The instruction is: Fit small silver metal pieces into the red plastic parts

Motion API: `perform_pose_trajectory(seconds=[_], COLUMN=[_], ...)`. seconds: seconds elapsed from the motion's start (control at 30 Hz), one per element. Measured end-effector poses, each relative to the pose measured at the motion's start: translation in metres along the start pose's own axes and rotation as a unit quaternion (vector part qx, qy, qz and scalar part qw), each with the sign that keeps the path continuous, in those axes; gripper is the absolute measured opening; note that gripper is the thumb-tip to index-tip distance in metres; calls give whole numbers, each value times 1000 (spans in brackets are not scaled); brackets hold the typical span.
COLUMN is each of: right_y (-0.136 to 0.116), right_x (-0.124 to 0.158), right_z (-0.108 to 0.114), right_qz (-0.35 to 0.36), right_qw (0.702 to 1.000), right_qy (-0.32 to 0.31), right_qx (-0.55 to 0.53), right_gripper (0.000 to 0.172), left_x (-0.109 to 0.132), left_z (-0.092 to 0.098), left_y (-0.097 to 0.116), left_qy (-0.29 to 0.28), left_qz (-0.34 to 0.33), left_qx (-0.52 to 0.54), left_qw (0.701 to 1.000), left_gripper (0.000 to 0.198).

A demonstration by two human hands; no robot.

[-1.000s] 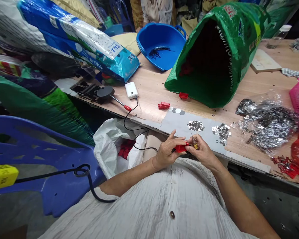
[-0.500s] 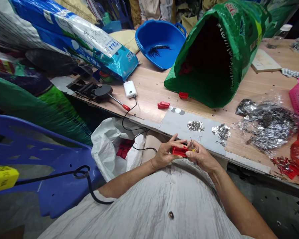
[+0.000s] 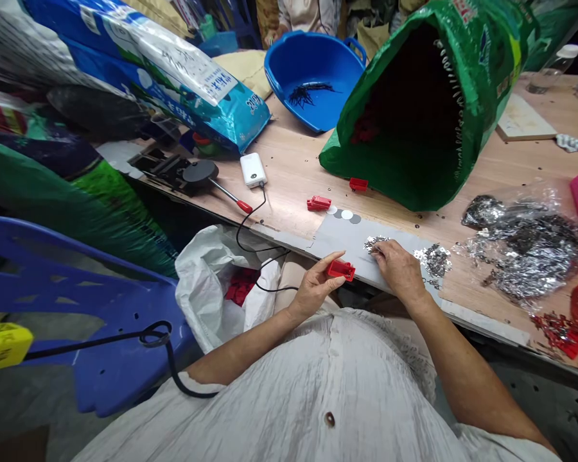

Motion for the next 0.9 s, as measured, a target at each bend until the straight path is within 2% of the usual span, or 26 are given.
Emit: perform_pose_trajectory(seconds=[0.23, 0.4, 0.6, 0.9], right_y=[-1, -8, -36, -54], right_x=[-5, 5, 30, 43], right_z=[-3, 10, 27, 37], right_qz=[-2, -21, 14, 96], right_qw=[1000, 995, 974, 957], right_qy=[-7, -25, -92, -68], right_qx=[13, -90, -208, -263], right_gripper=[11, 9, 10, 12], left_x=[-3, -5, -6, -5], left_z=[0, -2, -8, -17], left_y=[-5, -5, -12, -6], left_qy=[23, 47, 48, 47], left_qz=[28, 42, 75, 108], left_qx=[57, 99, 144, 194], left_qw=[998, 993, 986, 974], left_gripper=[57, 49, 56, 61])
Point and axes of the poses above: each hand's wrist, its own x-axis away from the middle knuckle, its own z-axis out of the back of the hand, y = z × x, the point moved 8 cm from there along -x, towards the middle knuckle, and after that the axes turned 12 degrees about -z, right-handed, at the moved point
